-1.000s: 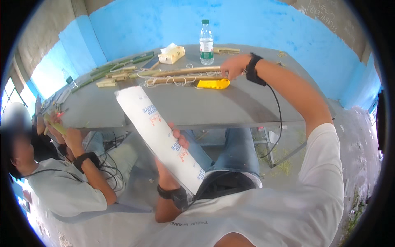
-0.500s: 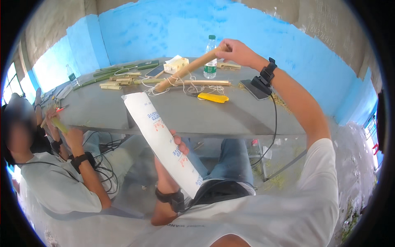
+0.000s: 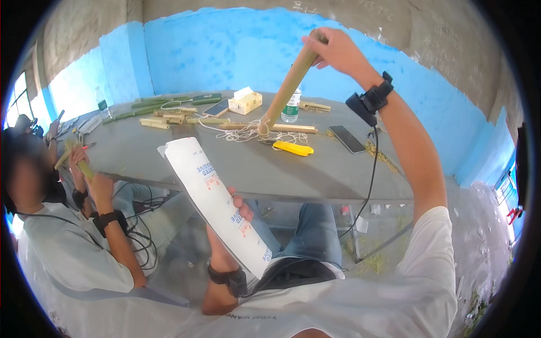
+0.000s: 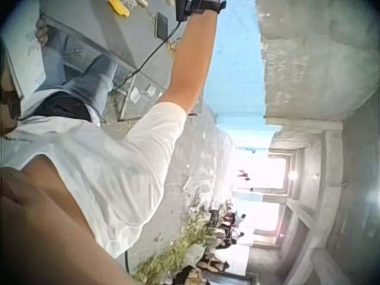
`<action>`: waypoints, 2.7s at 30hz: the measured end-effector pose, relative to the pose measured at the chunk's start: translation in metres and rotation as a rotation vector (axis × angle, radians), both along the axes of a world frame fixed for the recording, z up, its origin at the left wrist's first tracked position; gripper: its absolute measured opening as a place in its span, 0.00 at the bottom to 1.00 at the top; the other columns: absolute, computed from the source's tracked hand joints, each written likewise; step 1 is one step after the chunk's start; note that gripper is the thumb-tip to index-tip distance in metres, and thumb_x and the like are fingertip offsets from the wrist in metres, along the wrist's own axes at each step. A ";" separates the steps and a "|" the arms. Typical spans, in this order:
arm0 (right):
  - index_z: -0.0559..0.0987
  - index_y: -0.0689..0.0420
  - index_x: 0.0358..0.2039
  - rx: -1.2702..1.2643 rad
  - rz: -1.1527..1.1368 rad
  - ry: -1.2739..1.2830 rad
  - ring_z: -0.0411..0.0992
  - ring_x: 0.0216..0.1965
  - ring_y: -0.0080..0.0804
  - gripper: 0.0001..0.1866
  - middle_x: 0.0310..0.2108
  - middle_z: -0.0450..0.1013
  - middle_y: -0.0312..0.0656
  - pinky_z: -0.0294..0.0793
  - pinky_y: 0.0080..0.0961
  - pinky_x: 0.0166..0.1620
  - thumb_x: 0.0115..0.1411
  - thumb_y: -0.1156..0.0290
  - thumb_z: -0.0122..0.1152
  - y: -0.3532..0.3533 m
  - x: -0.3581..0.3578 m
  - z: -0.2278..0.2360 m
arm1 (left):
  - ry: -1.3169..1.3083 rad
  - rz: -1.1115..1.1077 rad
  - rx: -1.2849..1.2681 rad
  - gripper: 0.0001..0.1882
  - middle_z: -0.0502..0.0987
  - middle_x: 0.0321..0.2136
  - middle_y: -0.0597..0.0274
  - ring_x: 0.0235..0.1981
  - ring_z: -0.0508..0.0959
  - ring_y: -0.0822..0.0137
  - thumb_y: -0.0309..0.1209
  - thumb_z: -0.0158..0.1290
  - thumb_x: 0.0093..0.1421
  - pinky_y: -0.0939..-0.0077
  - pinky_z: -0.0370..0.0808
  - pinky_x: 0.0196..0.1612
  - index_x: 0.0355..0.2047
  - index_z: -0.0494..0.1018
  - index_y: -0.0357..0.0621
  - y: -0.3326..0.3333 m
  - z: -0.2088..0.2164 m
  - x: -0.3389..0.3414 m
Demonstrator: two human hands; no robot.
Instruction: The person is manually sanding a bamboo pole with a sheet of sandpaper.
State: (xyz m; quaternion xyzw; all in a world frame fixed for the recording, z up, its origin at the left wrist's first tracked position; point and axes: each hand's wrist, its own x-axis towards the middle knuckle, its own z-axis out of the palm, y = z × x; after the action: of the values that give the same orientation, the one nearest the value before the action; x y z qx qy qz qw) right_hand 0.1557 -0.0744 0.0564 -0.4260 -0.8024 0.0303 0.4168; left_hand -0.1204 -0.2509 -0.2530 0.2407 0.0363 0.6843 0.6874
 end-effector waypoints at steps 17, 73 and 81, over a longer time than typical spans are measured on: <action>0.79 0.65 0.31 0.584 -0.120 -0.490 0.76 0.26 0.47 0.20 0.25 0.77 0.54 0.74 0.40 0.32 0.61 0.57 0.67 -0.077 -0.034 0.042 | -0.109 0.021 -0.089 0.18 0.71 0.38 0.60 0.34 0.71 0.65 0.38 0.44 0.73 0.70 0.73 0.37 0.55 0.69 0.38 0.006 -0.007 -0.014; 0.83 0.64 0.44 0.103 0.090 0.562 0.81 0.29 0.25 0.21 0.34 0.84 0.46 0.80 0.18 0.31 0.64 0.56 0.70 -0.150 0.052 -0.054 | 0.797 1.027 0.455 0.32 0.79 0.50 0.57 0.49 0.78 0.69 0.42 0.66 0.64 0.74 0.76 0.51 0.60 0.71 0.31 0.031 0.139 0.012; 0.82 0.64 0.47 0.310 0.091 0.595 0.81 0.35 0.29 0.19 0.39 0.83 0.49 0.78 0.21 0.33 0.69 0.58 0.64 -0.177 0.043 -0.061 | 1.018 1.062 0.512 0.32 0.80 0.49 0.54 0.50 0.79 0.65 0.38 0.69 0.60 0.70 0.75 0.55 0.60 0.72 0.34 0.026 0.136 0.012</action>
State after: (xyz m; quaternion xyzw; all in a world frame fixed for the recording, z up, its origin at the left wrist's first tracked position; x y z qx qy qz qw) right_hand 0.1990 -0.2517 -0.0044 -0.2937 -0.6588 0.0497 0.6908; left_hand -0.1079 -0.2245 -0.1172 0.6267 0.2985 0.7143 0.0891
